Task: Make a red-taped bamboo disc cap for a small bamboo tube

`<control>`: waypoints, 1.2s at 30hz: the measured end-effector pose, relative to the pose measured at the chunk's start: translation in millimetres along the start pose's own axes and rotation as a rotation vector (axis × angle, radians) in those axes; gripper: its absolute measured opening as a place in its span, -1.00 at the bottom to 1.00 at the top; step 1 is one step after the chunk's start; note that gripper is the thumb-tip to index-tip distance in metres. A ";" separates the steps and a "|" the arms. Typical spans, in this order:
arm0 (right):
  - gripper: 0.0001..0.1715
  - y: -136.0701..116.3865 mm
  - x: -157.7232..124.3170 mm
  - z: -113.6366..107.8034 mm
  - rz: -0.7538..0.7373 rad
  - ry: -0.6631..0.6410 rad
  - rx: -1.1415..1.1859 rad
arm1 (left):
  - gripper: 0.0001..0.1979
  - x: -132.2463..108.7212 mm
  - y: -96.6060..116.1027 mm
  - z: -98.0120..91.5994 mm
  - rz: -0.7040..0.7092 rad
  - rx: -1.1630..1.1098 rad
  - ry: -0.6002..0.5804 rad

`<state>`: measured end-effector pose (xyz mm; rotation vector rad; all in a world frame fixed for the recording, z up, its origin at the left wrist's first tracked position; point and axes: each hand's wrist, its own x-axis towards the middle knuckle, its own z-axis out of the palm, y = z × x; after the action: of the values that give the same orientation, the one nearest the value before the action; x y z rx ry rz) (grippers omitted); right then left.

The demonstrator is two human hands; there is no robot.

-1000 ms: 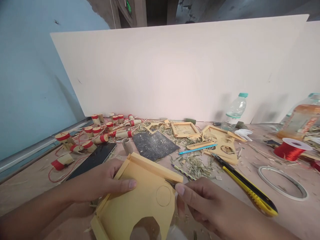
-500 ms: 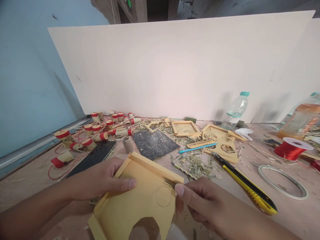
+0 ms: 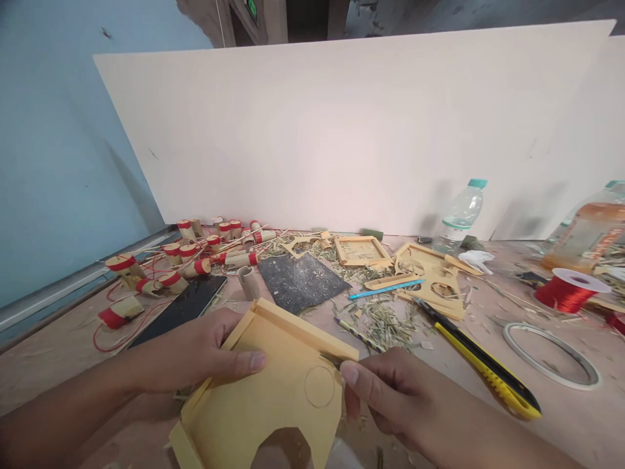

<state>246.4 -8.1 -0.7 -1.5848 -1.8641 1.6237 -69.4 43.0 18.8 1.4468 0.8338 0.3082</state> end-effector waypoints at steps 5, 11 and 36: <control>-0.03 -1.9 0.4 -0.1 0.026 0.007 0.002 | -0.44 -1.8 0.2 0.6 -0.017 0.017 0.004; -0.04 -2.0 0.2 -0.7 0.001 -0.012 -0.021 | -0.45 -2.1 2.3 0.2 -0.017 0.035 0.000; -0.18 -5.6 0.4 9.9 0.025 0.041 -0.119 | -0.50 -6.1 3.3 4.1 -0.088 0.046 -0.013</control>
<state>236.0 -12.5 -0.1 -1.6818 -1.9602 1.5043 -70.0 36.5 23.4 1.4485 0.8966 0.2142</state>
